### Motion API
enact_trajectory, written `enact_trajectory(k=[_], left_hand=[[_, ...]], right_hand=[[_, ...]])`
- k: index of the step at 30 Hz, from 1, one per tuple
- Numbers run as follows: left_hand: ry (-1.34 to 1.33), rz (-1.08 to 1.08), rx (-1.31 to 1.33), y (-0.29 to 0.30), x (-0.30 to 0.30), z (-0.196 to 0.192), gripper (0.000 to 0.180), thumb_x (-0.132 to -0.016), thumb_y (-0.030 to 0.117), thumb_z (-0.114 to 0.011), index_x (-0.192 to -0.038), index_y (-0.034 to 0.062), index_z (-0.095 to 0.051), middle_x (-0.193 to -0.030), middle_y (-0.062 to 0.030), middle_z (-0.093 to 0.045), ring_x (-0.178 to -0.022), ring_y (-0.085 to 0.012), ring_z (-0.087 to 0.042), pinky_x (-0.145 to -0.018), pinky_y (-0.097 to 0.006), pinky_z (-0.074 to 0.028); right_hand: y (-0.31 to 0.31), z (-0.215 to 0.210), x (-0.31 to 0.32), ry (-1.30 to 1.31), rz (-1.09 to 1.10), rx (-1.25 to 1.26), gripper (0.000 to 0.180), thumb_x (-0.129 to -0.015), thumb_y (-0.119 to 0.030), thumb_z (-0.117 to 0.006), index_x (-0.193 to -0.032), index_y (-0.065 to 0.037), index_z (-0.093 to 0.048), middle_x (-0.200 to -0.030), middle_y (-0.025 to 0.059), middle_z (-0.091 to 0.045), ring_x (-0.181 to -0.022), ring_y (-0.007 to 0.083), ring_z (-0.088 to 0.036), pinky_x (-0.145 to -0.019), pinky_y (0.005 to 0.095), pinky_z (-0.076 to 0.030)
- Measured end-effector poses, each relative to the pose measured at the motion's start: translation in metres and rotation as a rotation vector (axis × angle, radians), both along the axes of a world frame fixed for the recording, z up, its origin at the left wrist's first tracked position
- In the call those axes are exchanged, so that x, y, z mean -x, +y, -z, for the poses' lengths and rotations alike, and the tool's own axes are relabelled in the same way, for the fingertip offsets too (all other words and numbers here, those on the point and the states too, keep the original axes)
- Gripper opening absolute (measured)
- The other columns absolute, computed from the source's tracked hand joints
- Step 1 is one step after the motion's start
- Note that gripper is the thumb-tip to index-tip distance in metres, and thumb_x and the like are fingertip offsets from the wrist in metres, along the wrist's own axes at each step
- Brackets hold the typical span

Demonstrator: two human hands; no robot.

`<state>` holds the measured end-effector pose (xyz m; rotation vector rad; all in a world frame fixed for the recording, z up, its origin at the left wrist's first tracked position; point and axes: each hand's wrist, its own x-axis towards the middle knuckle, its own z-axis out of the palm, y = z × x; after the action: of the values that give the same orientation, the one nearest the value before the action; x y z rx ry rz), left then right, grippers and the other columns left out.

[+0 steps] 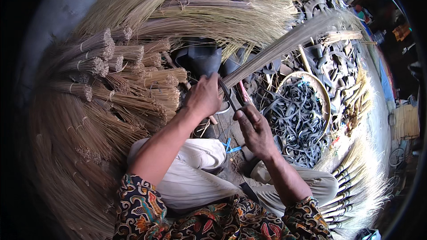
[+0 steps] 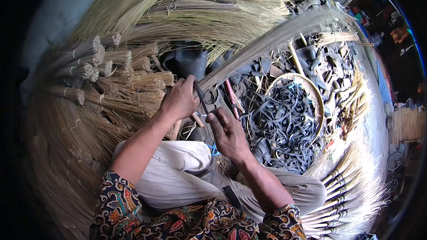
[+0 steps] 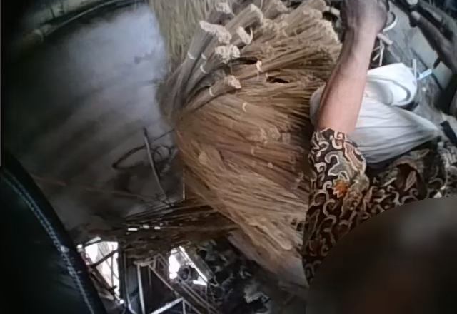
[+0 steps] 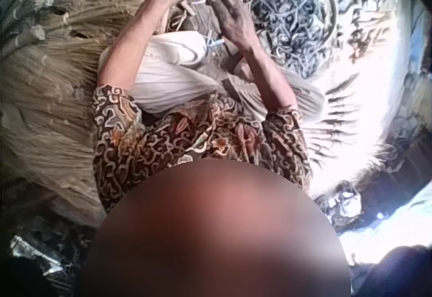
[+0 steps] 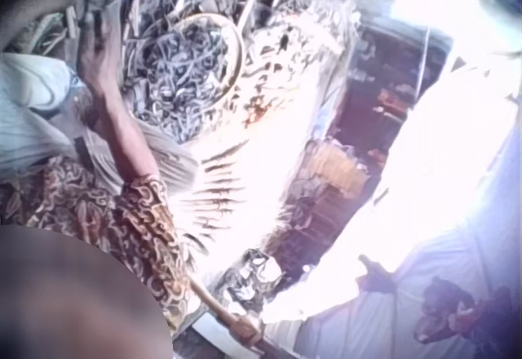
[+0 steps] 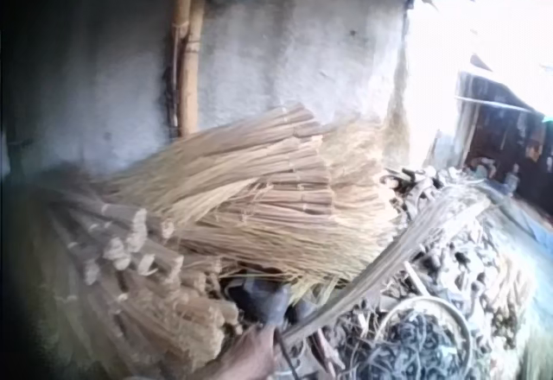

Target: The person sits on the floor and assembles brooms by gathering bundles of straw, aligning them, and securing them with black rubber strips. They repeatedly pick up straw bundles, wrap the strips around the base, and place the finished brooms aside.

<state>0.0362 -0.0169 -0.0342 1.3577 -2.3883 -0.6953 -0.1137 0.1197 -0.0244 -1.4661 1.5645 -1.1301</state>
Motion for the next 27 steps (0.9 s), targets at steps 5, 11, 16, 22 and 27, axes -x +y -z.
enact_trajectory(k=[5,11,16,22,27], left_hand=[[0.401,0.138,-0.755,-0.001,-0.010,-0.022,0.053,-0.076,0.027,-0.092,-0.110,-0.0063,-0.069,-0.098,-0.0135,-0.075,-0.079,-0.0184,-0.073,-0.079,-0.034,-0.061],[0.575,0.434,-1.020,0.013,-0.006,-0.043,0.044,-0.091,0.028,-0.081,-0.119,-0.0028,-0.066,-0.102,-0.0104,-0.075,-0.082,-0.0201,-0.075,-0.078,-0.034,-0.060],[0.243,0.365,-0.810,0.022,0.005,-0.045,0.038,-0.084,0.015,-0.077,-0.116,-0.0017,-0.064,-0.078,-0.0024,-0.068,-0.068,-0.0156,-0.066,-0.064,-0.034,-0.054],[0.388,0.442,-0.569,0.028,0.013,-0.035,0.032,-0.082,0.011,-0.075,-0.110,0.0000,-0.065,-0.078,-0.0034,-0.066,-0.065,-0.0098,-0.062,-0.058,-0.030,-0.051],[0.156,0.126,-0.282,0.033,0.008,-0.031,0.038,-0.084,0.018,-0.076,-0.114,-0.0013,-0.063,-0.100,-0.0197,-0.073,-0.094,-0.0343,-0.072,-0.084,-0.044,-0.056]], right_hand=[[0.006,0.007,0.031,-0.424,0.009,-0.144,0.028,-0.109,-0.028,-0.059,-0.121,-0.003,-0.066,-0.084,-0.0061,-0.053,-0.072,0.0034,-0.043,-0.065,0.0231,-0.035],[-0.002,-0.003,0.030,-0.481,-0.153,0.030,0.035,-0.106,-0.029,-0.064,-0.128,-0.001,-0.065,-0.091,-0.0043,-0.061,-0.076,0.0033,-0.049,-0.066,0.0218,-0.039],[0.000,-0.010,0.024,-0.494,-0.068,-0.061,0.035,-0.105,-0.025,-0.066,-0.127,0.001,-0.065,-0.104,-0.0002,-0.068,-0.086,0.0063,-0.054,-0.074,0.0234,-0.043],[0.000,0.003,0.028,-0.700,-0.025,-0.064,0.036,-0.103,-0.027,-0.069,-0.127,-0.001,-0.064,-0.094,-0.0031,-0.061,-0.076,0.0047,-0.047,-0.067,0.0245,-0.037],[-0.003,0.010,0.028,-0.653,0.029,-0.094,0.029,-0.106,-0.027,-0.063,-0.118,-0.001,-0.063,-0.094,-0.0009,-0.063,-0.081,0.0095,-0.055,-0.090,0.0280,-0.050]])
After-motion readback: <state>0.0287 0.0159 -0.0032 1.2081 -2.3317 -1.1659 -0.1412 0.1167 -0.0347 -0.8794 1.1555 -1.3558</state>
